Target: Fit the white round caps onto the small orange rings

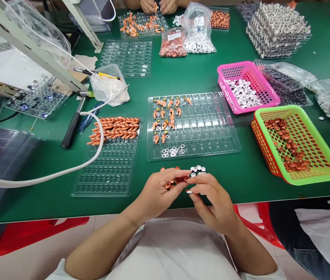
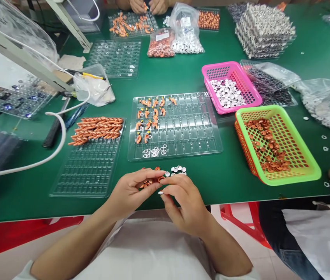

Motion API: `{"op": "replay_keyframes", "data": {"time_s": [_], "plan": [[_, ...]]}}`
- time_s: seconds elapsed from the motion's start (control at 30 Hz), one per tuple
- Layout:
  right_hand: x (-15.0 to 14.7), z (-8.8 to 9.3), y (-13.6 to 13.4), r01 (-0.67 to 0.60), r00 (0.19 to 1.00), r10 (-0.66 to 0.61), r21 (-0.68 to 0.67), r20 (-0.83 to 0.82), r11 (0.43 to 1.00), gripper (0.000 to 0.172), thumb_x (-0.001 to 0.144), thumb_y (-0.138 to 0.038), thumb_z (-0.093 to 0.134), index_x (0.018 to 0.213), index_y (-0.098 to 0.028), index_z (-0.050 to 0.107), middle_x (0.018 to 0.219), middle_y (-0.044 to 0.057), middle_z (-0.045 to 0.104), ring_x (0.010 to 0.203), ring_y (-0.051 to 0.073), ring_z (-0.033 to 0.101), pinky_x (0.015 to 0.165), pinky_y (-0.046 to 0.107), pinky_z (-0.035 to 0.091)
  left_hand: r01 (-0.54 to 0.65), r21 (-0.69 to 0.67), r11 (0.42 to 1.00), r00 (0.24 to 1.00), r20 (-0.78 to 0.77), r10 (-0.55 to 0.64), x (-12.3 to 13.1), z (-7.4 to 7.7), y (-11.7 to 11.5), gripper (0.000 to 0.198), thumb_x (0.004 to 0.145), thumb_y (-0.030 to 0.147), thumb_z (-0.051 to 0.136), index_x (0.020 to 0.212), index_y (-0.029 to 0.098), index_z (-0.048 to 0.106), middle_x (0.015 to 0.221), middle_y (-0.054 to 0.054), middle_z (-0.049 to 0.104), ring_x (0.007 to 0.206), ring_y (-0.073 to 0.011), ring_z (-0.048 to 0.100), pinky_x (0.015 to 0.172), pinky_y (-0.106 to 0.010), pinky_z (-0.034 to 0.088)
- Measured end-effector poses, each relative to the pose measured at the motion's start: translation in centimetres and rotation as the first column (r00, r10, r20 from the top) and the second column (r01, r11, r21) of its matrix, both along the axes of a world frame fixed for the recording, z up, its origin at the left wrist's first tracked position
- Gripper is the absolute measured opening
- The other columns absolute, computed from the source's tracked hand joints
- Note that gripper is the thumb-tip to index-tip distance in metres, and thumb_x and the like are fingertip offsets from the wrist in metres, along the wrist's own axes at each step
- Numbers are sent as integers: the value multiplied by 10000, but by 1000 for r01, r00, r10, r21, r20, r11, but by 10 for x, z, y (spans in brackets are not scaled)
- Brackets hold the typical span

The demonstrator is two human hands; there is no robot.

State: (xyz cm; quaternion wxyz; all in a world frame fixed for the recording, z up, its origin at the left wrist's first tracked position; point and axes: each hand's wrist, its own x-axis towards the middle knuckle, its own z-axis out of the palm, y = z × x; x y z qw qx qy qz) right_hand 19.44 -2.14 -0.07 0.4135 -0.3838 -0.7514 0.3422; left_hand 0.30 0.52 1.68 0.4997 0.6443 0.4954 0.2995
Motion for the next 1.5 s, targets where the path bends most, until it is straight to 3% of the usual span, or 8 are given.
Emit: {"op": "replay_keyframes", "data": {"time_s": [0.13,0.33,0.43,0.57,0.8,0.97,1.17,1.5], "plan": [[2,4,1,29,998,-37,-173,-47,984,159,915,-119,532,993,-255,560,1083,67,668,1014,225,623,871,415,508,17,-56,998,1000,0,-17,-1,2,1,207,881,209,621,1063,213,721,904,-55,769,1000,-233,690,1090,-497,409],[3,12,4,147,973,-211,-467,-89,872,117,972,-265,490,897,-235,575,856,22,616,778,169,571,688,305,456,-11,-305,952,956,277,99,5,2,3,185,841,239,682,1013,185,722,957,-60,759,890,-198,723,830,-330,605],[1,12,7,121,971,-210,-518,-117,847,124,952,-274,526,854,-221,579,818,14,604,771,167,563,704,303,448,-18,-300,954,947,301,113,8,0,1,178,834,236,702,1003,186,732,949,-56,760,881,-190,719,818,-310,610],[-1,9,9,103,957,-238,-570,-168,815,108,921,-266,578,826,-214,578,796,5,606,755,157,570,709,294,459,-41,-188,981,977,197,79,9,-2,-2,173,859,227,684,1023,213,739,940,-41,769,887,-180,712,887,-318,579],[2,5,9,129,951,-264,-564,-163,815,75,907,-249,598,839,-218,593,805,6,597,755,156,563,702,291,466,-27,60,998,1000,-5,27,11,1,-1,153,877,202,649,1001,233,732,859,-17,770,785,-168,702,971,-382,519],[1,5,9,154,956,-258,-514,-138,844,88,906,-216,582,819,-220,587,818,12,593,769,164,558,710,302,462,6,190,982,997,-72,8,12,-2,-2,165,882,166,634,1012,233,711,848,-18,762,761,-159,678,825,-322,542],[-2,5,11,169,958,-255,-467,-128,868,119,902,-180,578,791,-221,586,840,21,587,833,180,563,757,319,451,-3,212,977,998,-66,18,14,-3,-3,136,889,186,637,998,227,708,800,-11,742,740,-149,668,757,-287,542],[2,11,17,132,980,-191,-513,-64,848,142,896,-186,580,756,-211,589,811,7,595,779,162,567,723,300,453,16,242,970,992,-126,15,13,-6,-3,154,863,157,657,991,229,704,853,-9,780,810,-173,723,954,-343,514]]}}
